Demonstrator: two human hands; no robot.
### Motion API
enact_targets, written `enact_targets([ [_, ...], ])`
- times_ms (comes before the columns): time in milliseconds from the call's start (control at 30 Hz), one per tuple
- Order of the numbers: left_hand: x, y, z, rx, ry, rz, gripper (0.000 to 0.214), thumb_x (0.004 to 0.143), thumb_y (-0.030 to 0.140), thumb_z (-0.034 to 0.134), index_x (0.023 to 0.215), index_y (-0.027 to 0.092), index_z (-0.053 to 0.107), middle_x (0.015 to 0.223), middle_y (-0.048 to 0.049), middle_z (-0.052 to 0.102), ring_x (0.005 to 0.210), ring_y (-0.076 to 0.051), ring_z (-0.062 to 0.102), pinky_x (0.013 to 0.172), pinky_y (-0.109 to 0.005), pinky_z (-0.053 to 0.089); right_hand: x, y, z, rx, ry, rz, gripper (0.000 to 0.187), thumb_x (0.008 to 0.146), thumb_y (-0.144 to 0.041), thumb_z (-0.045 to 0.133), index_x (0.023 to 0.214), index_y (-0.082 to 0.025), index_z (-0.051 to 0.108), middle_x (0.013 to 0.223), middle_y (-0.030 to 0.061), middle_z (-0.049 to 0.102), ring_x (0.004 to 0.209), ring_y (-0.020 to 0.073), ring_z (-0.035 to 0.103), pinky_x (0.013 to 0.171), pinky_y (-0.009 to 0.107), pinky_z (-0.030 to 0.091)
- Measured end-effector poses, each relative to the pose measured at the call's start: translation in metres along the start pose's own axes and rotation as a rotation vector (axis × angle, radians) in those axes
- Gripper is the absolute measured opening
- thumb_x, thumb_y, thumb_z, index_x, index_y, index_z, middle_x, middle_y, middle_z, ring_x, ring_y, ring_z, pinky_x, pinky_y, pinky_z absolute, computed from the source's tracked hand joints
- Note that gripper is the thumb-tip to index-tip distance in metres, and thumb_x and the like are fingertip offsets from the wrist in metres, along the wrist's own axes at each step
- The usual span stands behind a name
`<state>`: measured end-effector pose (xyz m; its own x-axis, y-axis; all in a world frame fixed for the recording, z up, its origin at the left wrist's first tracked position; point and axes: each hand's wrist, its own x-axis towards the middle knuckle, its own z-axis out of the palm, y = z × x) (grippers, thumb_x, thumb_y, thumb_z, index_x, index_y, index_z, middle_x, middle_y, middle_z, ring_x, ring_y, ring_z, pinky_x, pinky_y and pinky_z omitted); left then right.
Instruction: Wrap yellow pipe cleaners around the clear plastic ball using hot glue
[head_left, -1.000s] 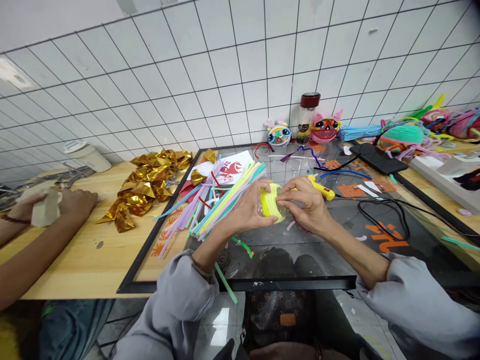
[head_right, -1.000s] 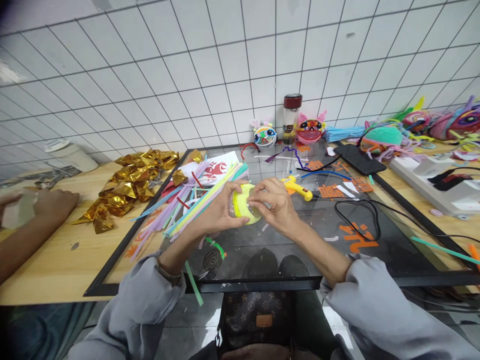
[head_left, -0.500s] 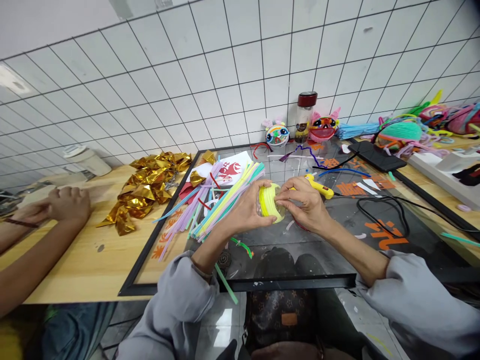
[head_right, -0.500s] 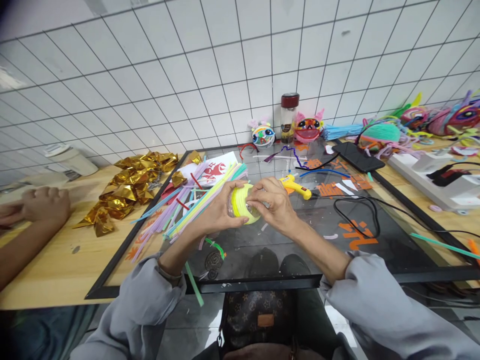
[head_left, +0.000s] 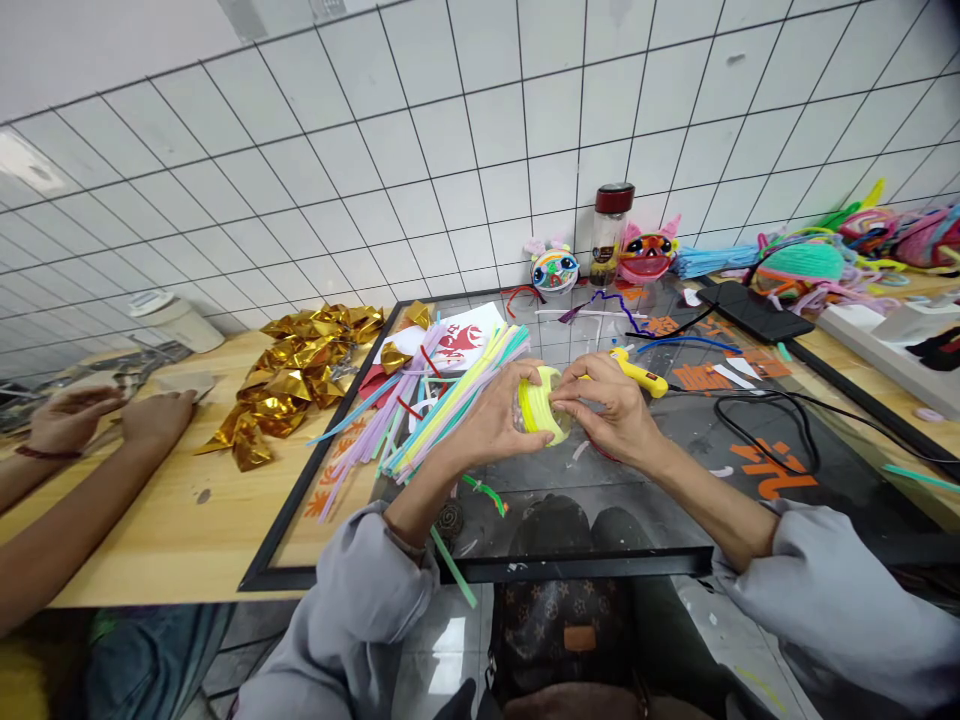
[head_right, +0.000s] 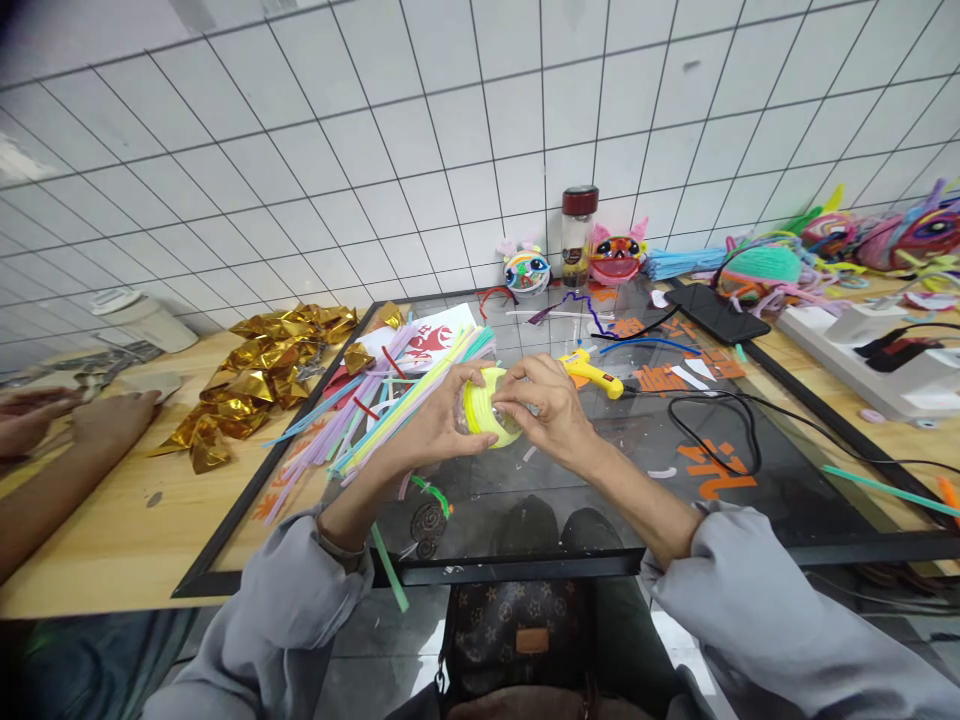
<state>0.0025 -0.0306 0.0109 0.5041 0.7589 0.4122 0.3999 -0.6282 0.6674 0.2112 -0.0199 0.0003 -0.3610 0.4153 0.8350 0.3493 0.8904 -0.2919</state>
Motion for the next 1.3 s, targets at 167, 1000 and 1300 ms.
enact_targets([
  [167, 0.001, 0.002, 0.0, -0.012, 0.006, 0.001, 0.055, 0.069, 0.03, 0.078, 0.108, 0.024, 0.04, 0.139, -0.0124, 0.051, 0.13, -0.029, 0.051, 0.112, -0.045, 0.039, 0.0, 0.0, 0.0, 0.009, -0.005, 0.001, 0.018, 0.097, -0.031, 0.062, 0.086, -0.021, 0.072, 0.087, 0.005, 0.067, 0.085, 0.0194, 0.059, 0.075, 0.037, 0.045],
  [1000, 0.0, -0.007, 0.003, -0.017, 0.016, 0.017, 0.067, 0.068, 0.03, 0.079, 0.122, 0.024, 0.039, 0.141, -0.0131, 0.049, 0.134, -0.031, 0.05, 0.116, -0.05, 0.038, -0.001, 0.002, 0.001, 0.008, 0.012, -0.01, 0.019, 0.097, -0.032, 0.06, 0.086, -0.023, 0.072, 0.086, 0.004, 0.068, 0.084, 0.0193, 0.059, 0.076, 0.038, 0.043],
  [1300, 0.0, -0.002, -0.001, 0.044, -0.008, 0.052, 0.067, 0.069, 0.028, 0.078, 0.126, 0.024, 0.042, 0.14, -0.0125, 0.051, 0.135, -0.032, 0.05, 0.118, -0.051, 0.038, -0.001, 0.002, 0.0, -0.04, -0.014, -0.022, 0.016, 0.096, -0.03, 0.063, 0.088, -0.021, 0.074, 0.069, 0.0002, 0.058, 0.071, 0.0164, 0.05, 0.067, 0.033, 0.036],
])
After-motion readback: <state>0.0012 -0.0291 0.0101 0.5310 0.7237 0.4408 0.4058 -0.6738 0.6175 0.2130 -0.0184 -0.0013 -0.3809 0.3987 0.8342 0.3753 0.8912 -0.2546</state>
